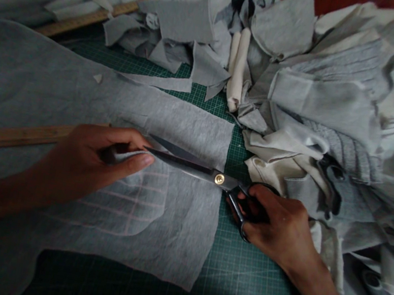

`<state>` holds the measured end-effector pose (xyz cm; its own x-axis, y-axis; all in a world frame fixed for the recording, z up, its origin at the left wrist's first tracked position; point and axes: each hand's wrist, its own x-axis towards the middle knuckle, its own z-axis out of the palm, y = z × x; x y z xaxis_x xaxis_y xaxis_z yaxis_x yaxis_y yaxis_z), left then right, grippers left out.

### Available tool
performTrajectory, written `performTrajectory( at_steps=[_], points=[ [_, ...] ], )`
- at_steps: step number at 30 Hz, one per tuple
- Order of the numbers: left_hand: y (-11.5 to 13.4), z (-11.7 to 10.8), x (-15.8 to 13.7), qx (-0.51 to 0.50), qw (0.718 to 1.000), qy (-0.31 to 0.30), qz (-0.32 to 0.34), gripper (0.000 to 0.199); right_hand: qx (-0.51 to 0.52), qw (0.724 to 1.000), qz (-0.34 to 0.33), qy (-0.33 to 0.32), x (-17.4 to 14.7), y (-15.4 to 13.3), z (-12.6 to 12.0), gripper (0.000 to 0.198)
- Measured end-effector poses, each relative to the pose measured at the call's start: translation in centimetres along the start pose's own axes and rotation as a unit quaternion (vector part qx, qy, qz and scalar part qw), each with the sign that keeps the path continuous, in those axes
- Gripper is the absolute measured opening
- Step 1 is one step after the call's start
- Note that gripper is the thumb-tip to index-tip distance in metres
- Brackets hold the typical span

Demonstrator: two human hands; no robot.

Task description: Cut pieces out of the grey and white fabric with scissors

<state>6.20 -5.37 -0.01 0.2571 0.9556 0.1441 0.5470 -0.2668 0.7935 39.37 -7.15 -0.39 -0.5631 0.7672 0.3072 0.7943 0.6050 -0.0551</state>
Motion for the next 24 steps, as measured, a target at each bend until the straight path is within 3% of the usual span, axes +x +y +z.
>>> performTrajectory(
  at_steps=[7, 13, 24],
  points=[
    [-0.2, -0.2, -0.1, 0.023, 1.000, -0.013, 0.011, 0.013, -0.019, 0.999, -0.042, -0.011, 0.6, 0.5, -0.8, 0.017],
    [-0.1, -0.1, -0.1, 0.018, 1.000, -0.003, 0.008, 0.012, -0.031, 0.996, -0.077, -0.018, 1.0, 0.5, -1.3, 0.017],
    [0.1, -0.2, -0.1, 0.006, 1.000, -0.002, 0.008, 0.016, -0.056, 0.996, -0.071, -0.012, 0.8, 0.7, -1.5, 0.015]
  ],
)
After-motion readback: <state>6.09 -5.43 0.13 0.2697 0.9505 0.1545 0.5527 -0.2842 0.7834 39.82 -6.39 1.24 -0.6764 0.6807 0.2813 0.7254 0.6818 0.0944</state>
